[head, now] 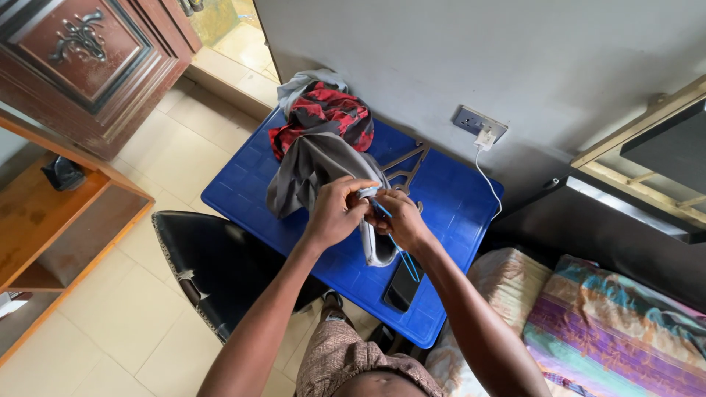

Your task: The person places a pair of trousers on a hanger and hangs it inside a wardrobe.

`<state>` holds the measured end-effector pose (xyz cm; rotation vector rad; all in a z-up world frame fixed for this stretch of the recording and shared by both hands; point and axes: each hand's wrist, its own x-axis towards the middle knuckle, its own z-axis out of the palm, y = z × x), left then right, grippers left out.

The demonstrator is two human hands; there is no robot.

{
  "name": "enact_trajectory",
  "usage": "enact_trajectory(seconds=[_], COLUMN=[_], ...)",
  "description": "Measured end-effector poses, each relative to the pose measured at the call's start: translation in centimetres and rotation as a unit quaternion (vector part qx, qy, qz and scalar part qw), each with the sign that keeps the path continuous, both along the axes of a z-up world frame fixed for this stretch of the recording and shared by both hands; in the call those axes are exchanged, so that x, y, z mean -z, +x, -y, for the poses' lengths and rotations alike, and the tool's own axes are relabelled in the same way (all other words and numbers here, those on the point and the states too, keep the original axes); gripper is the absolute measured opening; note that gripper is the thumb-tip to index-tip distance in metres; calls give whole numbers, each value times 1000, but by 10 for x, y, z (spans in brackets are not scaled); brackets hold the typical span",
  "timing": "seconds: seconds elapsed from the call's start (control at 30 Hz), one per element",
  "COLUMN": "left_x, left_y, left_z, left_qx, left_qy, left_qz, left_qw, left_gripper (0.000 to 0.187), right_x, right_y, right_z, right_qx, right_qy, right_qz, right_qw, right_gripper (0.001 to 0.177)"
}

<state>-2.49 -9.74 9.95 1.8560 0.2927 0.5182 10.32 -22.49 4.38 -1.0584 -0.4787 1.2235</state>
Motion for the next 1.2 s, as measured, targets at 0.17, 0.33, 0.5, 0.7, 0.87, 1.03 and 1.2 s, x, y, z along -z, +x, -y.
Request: enact_trajectory(seconds=[0.17,0.33,0.5,0.7,0.87,1.03,1.2], left_x=[6,15,17,18,2,-7,-7], left_y=[-1,3,5,9,3,0,-10], left_z=[-14,-21,-25,-28,-34,-39,-48], left_qx=[4,-40,-55,-139,-190,-238,-272], left_qy=[134,165,129,159,126,131,176], left_qz=[40,18,-36,0,46,67,79], left_qw=[990,985,990,977,973,960,943], left_gripper=[39,31,15,11,10,11,11], right_x=[-7,-21,-4,50,70,47,18], right_y=[2,-2,7,18,10,-16,-12], right_z=[0,4,-2,3,8,8,16], right_qx=[-11,-17,13,70,9,-52,-68], right_qy=[13,37,35,26,-125,-8,-13], right_qz=[81,218,94,231,467,613,600], right_qw=[997,975,995,970,875,788,797], right_gripper=[20,30,30,21,26,43,21])
